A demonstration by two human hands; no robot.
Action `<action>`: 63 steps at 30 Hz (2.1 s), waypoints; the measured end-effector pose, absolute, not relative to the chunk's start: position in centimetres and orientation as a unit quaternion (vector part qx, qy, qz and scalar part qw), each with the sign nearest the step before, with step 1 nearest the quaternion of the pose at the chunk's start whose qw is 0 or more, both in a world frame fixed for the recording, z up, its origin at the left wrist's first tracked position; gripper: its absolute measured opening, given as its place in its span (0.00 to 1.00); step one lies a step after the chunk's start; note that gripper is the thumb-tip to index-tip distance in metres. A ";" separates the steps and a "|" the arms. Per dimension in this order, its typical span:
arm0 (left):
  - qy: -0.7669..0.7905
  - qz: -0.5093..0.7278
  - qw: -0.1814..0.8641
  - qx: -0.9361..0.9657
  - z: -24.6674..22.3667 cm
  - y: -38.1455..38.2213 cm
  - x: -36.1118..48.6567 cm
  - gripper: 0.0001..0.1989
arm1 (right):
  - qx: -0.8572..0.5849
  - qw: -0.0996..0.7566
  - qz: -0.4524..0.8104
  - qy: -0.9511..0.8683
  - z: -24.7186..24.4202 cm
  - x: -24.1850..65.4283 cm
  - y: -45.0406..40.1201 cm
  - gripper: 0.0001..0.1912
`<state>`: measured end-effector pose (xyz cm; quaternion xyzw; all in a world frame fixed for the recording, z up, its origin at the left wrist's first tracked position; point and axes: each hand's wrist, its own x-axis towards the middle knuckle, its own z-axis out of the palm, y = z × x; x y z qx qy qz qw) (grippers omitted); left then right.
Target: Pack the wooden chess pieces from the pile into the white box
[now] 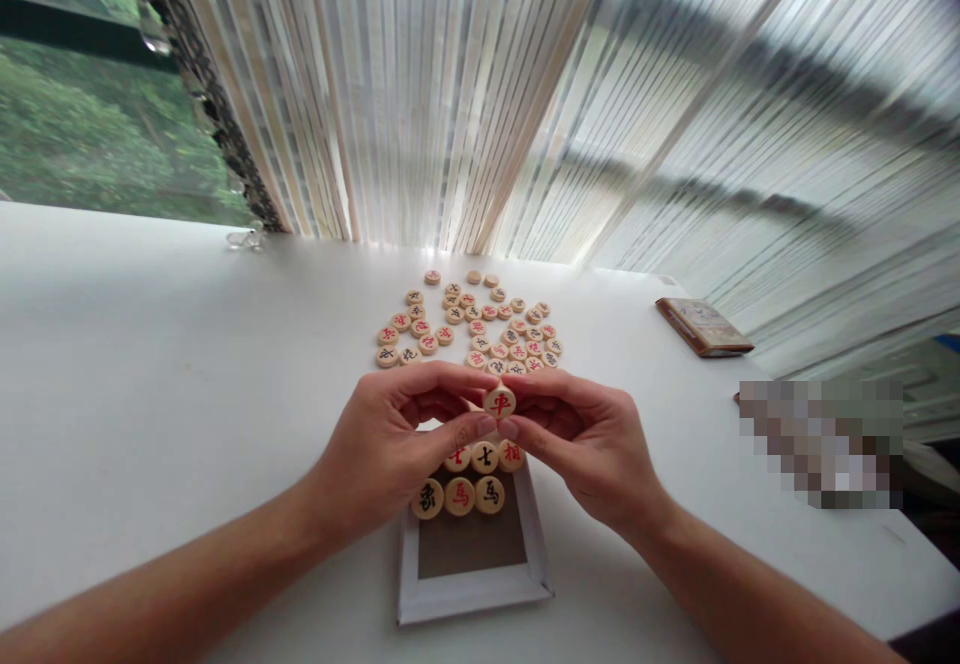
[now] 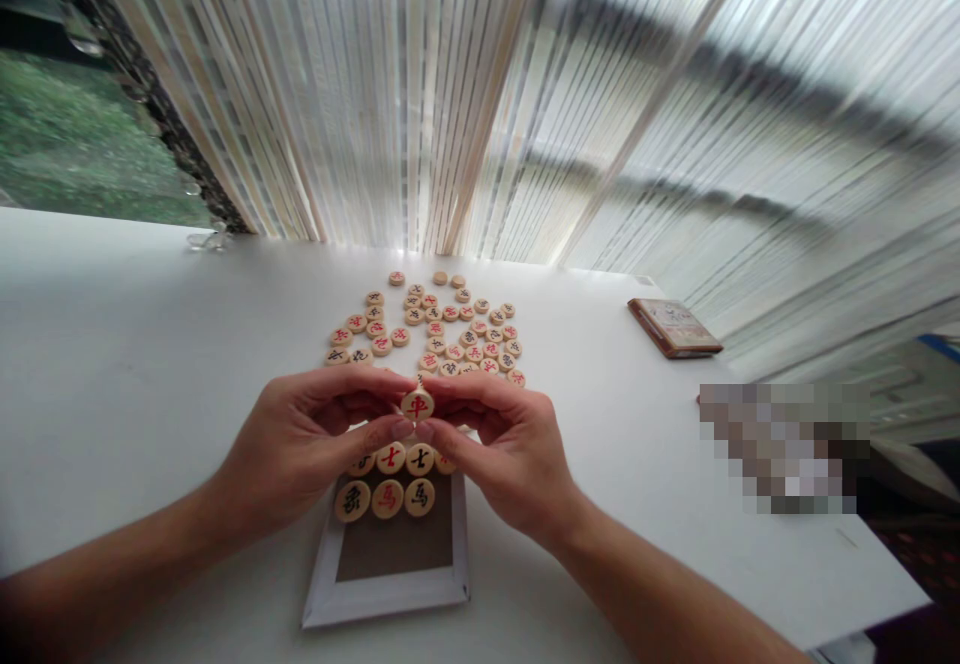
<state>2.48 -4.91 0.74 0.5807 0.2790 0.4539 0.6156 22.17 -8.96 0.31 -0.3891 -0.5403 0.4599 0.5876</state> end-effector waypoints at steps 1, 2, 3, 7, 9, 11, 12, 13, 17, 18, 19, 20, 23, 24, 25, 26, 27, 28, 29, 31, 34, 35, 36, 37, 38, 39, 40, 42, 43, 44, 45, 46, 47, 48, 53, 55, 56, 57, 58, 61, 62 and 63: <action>0.280 0.454 0.613 0.583 0.7 -4.9 2.4 0.12 | -0.389 0.588 0.459 -0.540 0.3 22.2 -9.0 0.18; 0.280 0.454 0.610 0.586 0.7 -5.0 2.4 0.12 | -0.389 0.589 0.459 -0.540 0.3 22.1 -9.0 0.18; 0.280 0.455 0.606 0.589 0.7 -5.0 2.4 0.12 | -0.388 0.589 0.458 -0.540 0.3 22.1 -9.0 0.18; 0.280 0.456 0.596 0.599 0.8 -5.1 2.4 0.11 | -0.384 0.593 0.449 -0.547 0.2 22.2 -9.0 0.16; 0.280 0.455 0.597 0.598 0.7 -5.0 2.4 0.10 | -0.379 0.595 0.448 -0.549 0.2 22.2 -9.0 0.16; 0.280 0.454 0.602 0.595 0.7 -5.0 2.4 0.11 | -0.379 0.593 0.450 -0.550 0.2 22.2 -9.0 0.16; 0.280 0.452 0.605 0.593 0.7 -5.0 2.4 0.12 | -0.382 0.590 0.450 -0.550 0.3 22.2 -9.0 0.16; 0.282 0.448 0.609 0.591 0.7 -5.0 2.4 0.12 | -0.387 0.587 0.451 -0.551 0.3 22.2 -9.0 0.17; 0.287 0.434 0.636 0.571 0.9 -4.9 2.4 0.13 | -0.407 0.573 0.469 -0.535 0.6 22.3 -9.0 0.19; 0.287 0.431 0.642 0.565 1.0 -4.9 2.4 0.13 | -0.411 0.571 0.479 -0.525 0.7 22.3 -9.0 0.19; 0.287 0.428 0.647 0.562 1.1 -4.9 2.4 0.13 | -0.415 0.568 0.489 -0.516 0.7 22.3 -8.9 0.19; 0.287 0.425 0.650 0.561 1.2 -4.8 2.5 0.13 | -0.419 0.565 0.496 -0.509 0.7 22.3 -8.9 0.19; 0.281 0.416 0.660 0.560 1.3 -4.8 2.5 0.13 | -0.432 0.554 0.500 -0.507 0.8 22.4 -8.9 0.18; 0.278 0.414 0.664 0.557 1.3 -4.8 2.5 0.13 | -0.434 0.553 0.497 -0.509 0.7 22.4 -8.8 0.17; 0.276 0.413 0.667 0.555 1.3 -4.8 2.5 0.12 | -0.434 0.552 0.496 -0.510 0.7 22.3 -8.8 0.15; 0.275 0.412 0.670 0.553 1.3 -4.8 2.5 0.12 | -0.433 0.550 0.497 -0.512 0.7 22.3 -8.8 0.13; 0.276 0.412 0.671 0.552 1.3 -4.8 2.5 0.11 | -0.433 0.547 0.499 -0.514 0.7 22.3 -8.8 0.12; 0.278 0.413 0.670 0.551 1.2 -4.8 2.5 0.10 | -0.433 0.543 0.499 -0.518 0.8 22.3 -8.9 0.12; 0.281 0.415 0.667 0.551 1.2 -4.8 2.5 0.10 | -0.436 0.538 0.496 -0.524 0.8 22.2 -8.9 0.12; 0.283 0.420 0.661 0.555 1.2 -4.7 2.6 0.09 | -0.441 0.528 0.485 -0.540 0.9 22.2 -9.0 0.14; 0.289 0.421 0.643 0.571 1.1 -4.8 2.6 0.08 | -0.446 0.516 0.459 -0.569 1.1 22.1 -9.3 0.17; 0.293 0.420 0.637 0.577 1.1 -4.8 2.6 0.08 | -0.449 0.511 0.449 -0.579 1.1 22.2 -9.3 0.18; 0.295 0.419 0.632 0.582 1.1 -4.9 2.6 0.08 | -0.454 0.507 0.439 -0.587 1.0 22.2 -9.4 0.19; 0.296 0.417 0.629 0.586 1.1 -5.0 2.6 0.07 | -0.459 0.503 0.428 -0.595 1.0 22.2 -9.4 0.20; 0.295 0.413 0.628 0.590 1.0 -5.1 2.5 0.07 | -0.464 0.498 0.418 -0.602 0.9 22.2 -9.4 0.21; 0.291 0.407 0.630 0.594 1.0 -5.2 2.5 0.07 | -0.469 0.494 0.410 -0.607 0.9 22.2 -9.5 0.23; 0.286 0.400 0.634 0.598 1.0 -5.3 2.5 0.07 | -0.473 0.490 0.405 -0.611 0.8 22.2 -9.5 0.24; 0.274 0.382 0.643 0.605 1.0 -5.5 2.4 0.09 | -0.477 0.481 0.401 -0.616 0.8 22.2 -9.5 0.27; 0.269 0.374 0.647 0.607 1.1 -5.6 2.4 0.10 | -0.477 0.477 0.404 -0.617 0.9 22.2 -9.6 0.27; 0.265 0.369 0.651 0.608 1.1 -5.6 2.4 0.12 | -0.476 0.473 0.411 -0.617 0.9 22.2 -9.6 0.28; 0.264 0.363 0.653 0.610 1.2 -5.6 2.5 0.14 | -0.475 0.470 0.421 -0.614 1.0 22.2 -9.6 0.29; 0.264 0.358 0.655 0.611 1.2 -5.6 2.5 0.16 | -0.473 0.466 0.434 -0.609 1.0 22.2 -9.6 0.29; 0.263 0.355 0.657 0.611 1.2 -5.6 2.5 0.17 | -0.471 0.461 0.449 -0.603 1.1 22.2 -9.6 0.28; 0.260 0.353 0.659 0.611 1.2 -5.6 2.6 0.18 | -0.469 0.456 0.467 -0.595 1.1 22.2 -9.6 0.28; 0.251 0.360 0.651 0.619 1.0 -5.7 2.5 0.17 | -0.453 0.445 0.528 -0.563 1.3 22.0 -9.5 0.25; 0.258 0.364 0.626 0.639 1.0 -5.7 2.4 0.16 | -0.445 0.448 0.535 -0.561 1.4 21.9 -9.5 0.25; 0.260 0.367 0.608 0.654 1.0 -5.7 2.4 0.15 | -0.441 0.448 0.538 -0.561 1.5 21.8 -9.5 0.26; 0.260 0.370 0.588 0.671 1.0 -5.7 2.3 0.14 | -0.438 0.446 0.541 -0.563 1.5 21.8 -9.5 0.26; 0.256 0.374 0.568 0.687 1.1 -5.6 2.3 0.13 | -0.437 0.443 0.542 -0.565 1.5 21.8 -9.5 0.26; 0.232 0.377 0.538 0.717 1.5 -5.5 2.3 0.13 | -0.439 0.430 0.537 -0.578 1.6 22.0 -9.5 0.26; 0.225 0.375 0.541 0.718 1.6 -5.5 2.4 0.14 | -0.439 0.427 0.534 -0.583 1.6 22.2 -9.6 0.25; 0.222 0.379 0.546 0.713 1.6 -5.5 2.4 0.15 | -0.437 0.426 0.533 -0.585 1.5 22.3 -9.6 0.25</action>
